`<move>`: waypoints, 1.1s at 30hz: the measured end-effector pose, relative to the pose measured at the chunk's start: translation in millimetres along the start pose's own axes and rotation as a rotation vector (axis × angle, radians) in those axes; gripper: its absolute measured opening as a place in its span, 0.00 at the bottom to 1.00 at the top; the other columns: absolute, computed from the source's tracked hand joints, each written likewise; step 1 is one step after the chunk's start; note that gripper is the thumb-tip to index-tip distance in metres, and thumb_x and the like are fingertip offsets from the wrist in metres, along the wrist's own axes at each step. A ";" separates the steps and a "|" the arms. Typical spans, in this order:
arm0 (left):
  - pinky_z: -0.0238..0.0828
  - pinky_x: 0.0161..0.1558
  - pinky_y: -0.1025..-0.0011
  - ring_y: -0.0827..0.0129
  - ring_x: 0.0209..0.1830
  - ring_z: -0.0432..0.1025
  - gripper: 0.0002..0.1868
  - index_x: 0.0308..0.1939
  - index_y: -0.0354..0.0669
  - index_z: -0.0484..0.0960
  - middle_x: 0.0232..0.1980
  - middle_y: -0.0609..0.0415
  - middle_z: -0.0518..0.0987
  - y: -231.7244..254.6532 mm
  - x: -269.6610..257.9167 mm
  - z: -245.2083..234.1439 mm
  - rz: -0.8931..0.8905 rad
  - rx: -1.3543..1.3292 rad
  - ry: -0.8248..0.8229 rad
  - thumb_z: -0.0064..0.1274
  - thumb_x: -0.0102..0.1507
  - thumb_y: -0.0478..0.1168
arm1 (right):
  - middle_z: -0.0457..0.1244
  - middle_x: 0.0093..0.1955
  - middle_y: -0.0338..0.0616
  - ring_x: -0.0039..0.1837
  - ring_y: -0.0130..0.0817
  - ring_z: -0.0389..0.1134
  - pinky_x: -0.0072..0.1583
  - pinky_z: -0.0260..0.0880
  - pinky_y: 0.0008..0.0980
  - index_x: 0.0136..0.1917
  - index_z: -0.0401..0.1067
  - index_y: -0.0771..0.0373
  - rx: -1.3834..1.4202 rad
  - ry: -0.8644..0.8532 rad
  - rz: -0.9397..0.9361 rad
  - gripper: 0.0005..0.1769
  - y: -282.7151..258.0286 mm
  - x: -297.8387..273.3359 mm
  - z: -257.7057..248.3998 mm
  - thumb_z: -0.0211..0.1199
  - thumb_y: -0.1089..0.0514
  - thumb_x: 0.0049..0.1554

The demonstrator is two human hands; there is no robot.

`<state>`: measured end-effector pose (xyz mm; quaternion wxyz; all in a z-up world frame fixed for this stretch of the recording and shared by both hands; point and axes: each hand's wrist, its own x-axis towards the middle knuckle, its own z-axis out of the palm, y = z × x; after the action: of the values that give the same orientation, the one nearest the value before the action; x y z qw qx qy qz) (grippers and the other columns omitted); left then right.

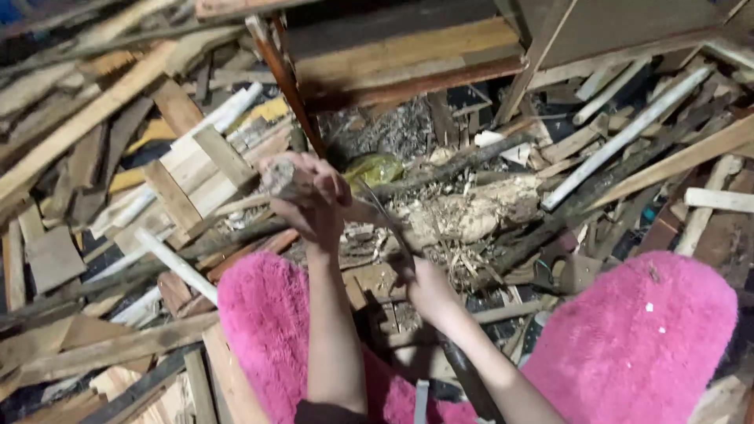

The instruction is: Sawing a wooden branch using a hand saw in a workshop

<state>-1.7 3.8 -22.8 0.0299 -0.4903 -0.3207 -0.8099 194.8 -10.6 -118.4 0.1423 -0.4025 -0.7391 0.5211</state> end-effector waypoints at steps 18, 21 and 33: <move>0.66 0.26 0.86 0.79 0.27 0.69 0.22 0.59 0.46 0.63 0.36 0.61 0.76 33.2 -8.2 37.4 -0.154 -0.180 0.296 0.57 0.69 0.47 | 0.56 0.24 0.36 0.22 0.27 0.52 0.25 0.54 0.27 0.40 0.65 0.63 0.230 -0.156 0.240 0.18 -47.6 -38.3 -40.0 0.48 0.54 0.70; 0.58 0.24 0.85 0.83 0.23 0.63 0.55 0.83 0.67 0.31 0.32 0.66 0.76 27.2 -20.1 38.3 -0.376 -0.197 0.372 0.59 0.66 0.48 | 0.59 0.19 0.37 0.20 0.27 0.56 0.24 0.57 0.27 0.43 0.75 0.66 0.231 -0.136 0.045 0.19 -49.4 -50.1 -43.1 0.49 0.55 0.68; 0.53 0.59 0.56 0.64 0.49 0.54 0.17 0.44 0.48 0.53 0.46 0.55 0.55 63.0 2.0 71.0 -0.026 0.793 0.466 0.43 0.65 0.49 | 0.61 0.23 0.42 0.23 0.30 0.60 0.28 0.61 0.32 0.41 0.73 0.69 0.254 -0.010 0.177 0.18 -20.6 -49.4 -33.2 0.47 0.60 0.67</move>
<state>75.1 -6.6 31.9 0.2766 -0.2416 -0.5966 -0.7136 237.9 -28.3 -76.0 0.1421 -0.4422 -0.6295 0.6229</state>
